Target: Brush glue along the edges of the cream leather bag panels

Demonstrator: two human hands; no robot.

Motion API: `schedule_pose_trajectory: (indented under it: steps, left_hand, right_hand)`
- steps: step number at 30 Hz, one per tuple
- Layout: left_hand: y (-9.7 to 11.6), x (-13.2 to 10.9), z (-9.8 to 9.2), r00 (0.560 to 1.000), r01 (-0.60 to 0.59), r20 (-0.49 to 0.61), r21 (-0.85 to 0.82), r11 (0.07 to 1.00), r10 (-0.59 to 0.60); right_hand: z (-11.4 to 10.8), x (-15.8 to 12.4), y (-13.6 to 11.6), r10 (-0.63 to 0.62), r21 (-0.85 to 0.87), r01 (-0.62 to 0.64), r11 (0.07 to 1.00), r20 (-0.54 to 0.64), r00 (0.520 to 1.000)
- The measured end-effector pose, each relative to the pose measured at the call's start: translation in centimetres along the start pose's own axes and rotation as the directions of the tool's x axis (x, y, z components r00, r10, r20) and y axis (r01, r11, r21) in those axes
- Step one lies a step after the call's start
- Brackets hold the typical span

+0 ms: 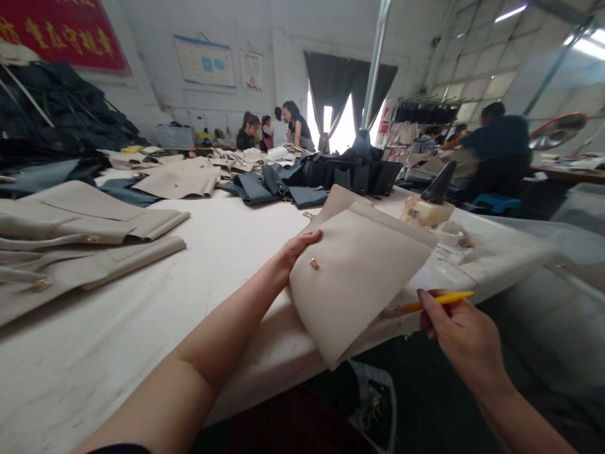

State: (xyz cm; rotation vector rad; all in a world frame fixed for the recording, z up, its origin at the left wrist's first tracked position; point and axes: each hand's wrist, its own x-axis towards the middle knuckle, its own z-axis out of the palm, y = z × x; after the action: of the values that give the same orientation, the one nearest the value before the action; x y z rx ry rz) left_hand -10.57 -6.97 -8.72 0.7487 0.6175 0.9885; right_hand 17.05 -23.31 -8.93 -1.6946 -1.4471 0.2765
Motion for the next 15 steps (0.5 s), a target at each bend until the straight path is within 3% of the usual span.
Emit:
schedule_pose_trajectory:
  steps: [5,9,12,15]
  left_hand:
    - [-0.1,0.0,-0.2,1.0,0.012,0.019,-0.007,1.0,-0.012]
    - [-0.3,0.2,-0.3,1.0,0.025,0.009,-0.008,1.0,-0.025]
    - [-0.3,0.1,-0.3,0.999,0.043,0.005,-0.007,0.999,-0.043]
    - [-0.3,0.0,-0.2,0.999,0.035,0.001,-0.01,0.999,-0.035]
  right_hand:
    - [0.3,-2.7,-0.8,0.042,0.182,-0.051,0.982,0.052,0.998]
    - [-0.4,-0.7,0.3,0.03,0.072,-0.022,0.997,-0.105,0.994]
    - [-0.8,1.3,1.4,0.067,0.096,-0.048,0.994,-0.207,0.976]
    - [-0.7,2.1,2.3,0.072,0.054,-0.066,0.996,-0.131,0.989]
